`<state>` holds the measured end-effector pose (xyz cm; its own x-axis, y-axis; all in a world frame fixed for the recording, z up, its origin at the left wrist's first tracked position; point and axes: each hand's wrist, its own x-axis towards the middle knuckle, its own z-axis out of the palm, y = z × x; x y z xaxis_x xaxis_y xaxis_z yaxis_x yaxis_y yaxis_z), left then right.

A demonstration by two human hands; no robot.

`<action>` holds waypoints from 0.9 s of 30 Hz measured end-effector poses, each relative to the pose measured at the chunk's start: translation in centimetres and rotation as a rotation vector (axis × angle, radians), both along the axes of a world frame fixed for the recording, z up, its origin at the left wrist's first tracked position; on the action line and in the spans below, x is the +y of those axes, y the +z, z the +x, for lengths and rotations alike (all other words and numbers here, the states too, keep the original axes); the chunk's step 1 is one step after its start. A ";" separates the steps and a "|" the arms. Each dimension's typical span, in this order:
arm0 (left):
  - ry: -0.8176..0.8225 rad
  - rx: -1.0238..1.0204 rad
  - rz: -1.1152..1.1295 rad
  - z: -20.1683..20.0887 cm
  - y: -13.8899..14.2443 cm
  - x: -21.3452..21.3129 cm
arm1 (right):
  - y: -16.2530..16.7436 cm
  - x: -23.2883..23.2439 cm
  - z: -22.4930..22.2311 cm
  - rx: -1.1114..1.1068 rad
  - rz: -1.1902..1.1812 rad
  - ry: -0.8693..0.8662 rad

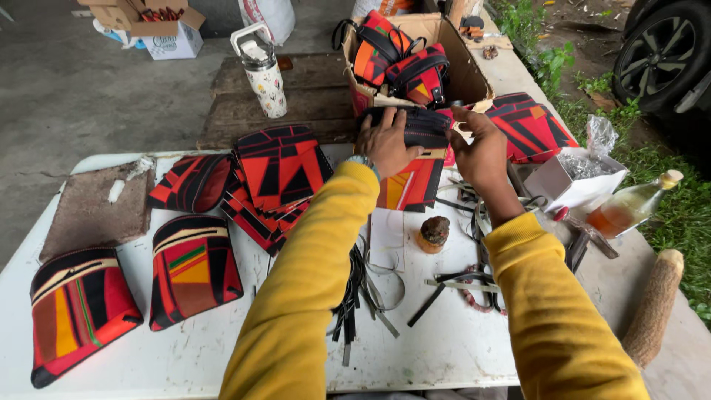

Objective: The person sorts leather strips and metal rings on the table, then picks up a patchwork pouch, opens it, and works the edges and interior by hand, turning and pressing the bag before setting it with the others.

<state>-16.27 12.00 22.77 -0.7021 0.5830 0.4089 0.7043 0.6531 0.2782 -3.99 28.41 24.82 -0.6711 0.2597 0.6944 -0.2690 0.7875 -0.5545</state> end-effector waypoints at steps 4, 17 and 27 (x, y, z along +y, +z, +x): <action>-0.021 0.039 0.052 1.5 -0.7 -1.1 | 0.2 0.3 -3.0 -0.026 0.111 -0.072; -0.036 0.112 0.067 4.2 -1.5 -2.8 | 0.2 2.0 -9.0 -0.271 0.350 -0.016; -0.063 0.167 0.077 3.9 -2.6 -3.0 | 1.6 0.5 -6.2 -0.002 0.552 -0.058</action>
<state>-12.39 8.96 20.20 -0.5838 0.5859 0.5621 0.7836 0.5879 0.2011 -10.18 28.90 26.41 -0.6681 -0.1056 0.7365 -0.2155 0.9749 -0.0557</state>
